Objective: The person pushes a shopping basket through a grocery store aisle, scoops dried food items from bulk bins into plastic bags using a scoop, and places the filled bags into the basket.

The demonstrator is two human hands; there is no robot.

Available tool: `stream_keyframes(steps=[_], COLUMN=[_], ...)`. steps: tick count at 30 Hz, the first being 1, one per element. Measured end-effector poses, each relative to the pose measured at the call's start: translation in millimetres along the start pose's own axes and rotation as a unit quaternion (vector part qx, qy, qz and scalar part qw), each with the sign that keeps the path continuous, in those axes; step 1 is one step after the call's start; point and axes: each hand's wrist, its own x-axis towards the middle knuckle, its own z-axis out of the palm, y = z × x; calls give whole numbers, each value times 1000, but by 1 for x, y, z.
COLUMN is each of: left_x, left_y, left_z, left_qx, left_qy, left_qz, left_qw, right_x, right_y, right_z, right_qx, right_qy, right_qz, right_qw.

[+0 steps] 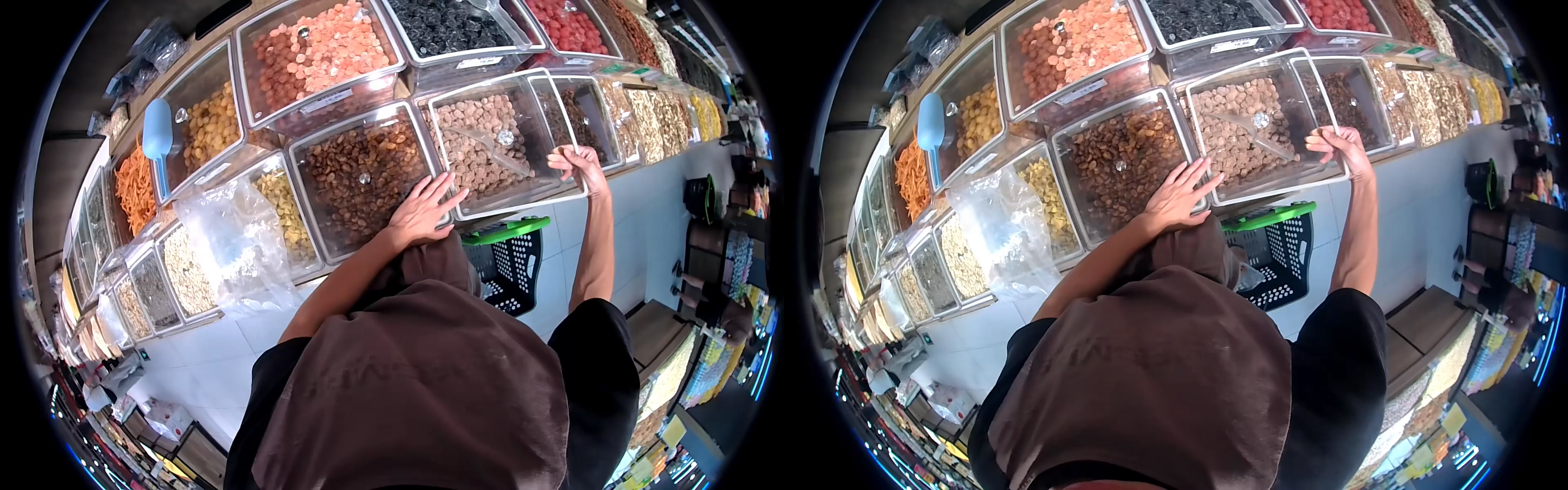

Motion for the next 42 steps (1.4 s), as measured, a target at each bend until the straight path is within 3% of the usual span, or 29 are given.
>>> stream_keyframes(steps=[13, 25, 32, 35, 40, 42], left_x=[-1, 0, 1, 0, 1, 0], left_y=[-1, 0, 1, 1, -1, 0], left_z=[-4, -1, -4, -4, -1, -2], left_qx=[-5, 5, 1, 5, 0, -4], left_qy=[31, 27, 23, 26, 28, 28], left_qz=[7, -6, -8, -11, -8, -9], left_qw=[999, 1000, 1000, 1000, 1000, 1000], right_x=[-24, 19, 32, 39, 41, 35], right_y=[7, -3, 15, 28, 50, 52], right_z=[9, 13, 14, 22, 31, 54], right_qx=[-7, -34, -55, -184, -236, -265], right_qy=[66, 11, 47, 112, 205, 283], right_qz=[-18, -17, 80, 130, 83, -97], right_qw=[998, 999, 994, 968, 946, 917])
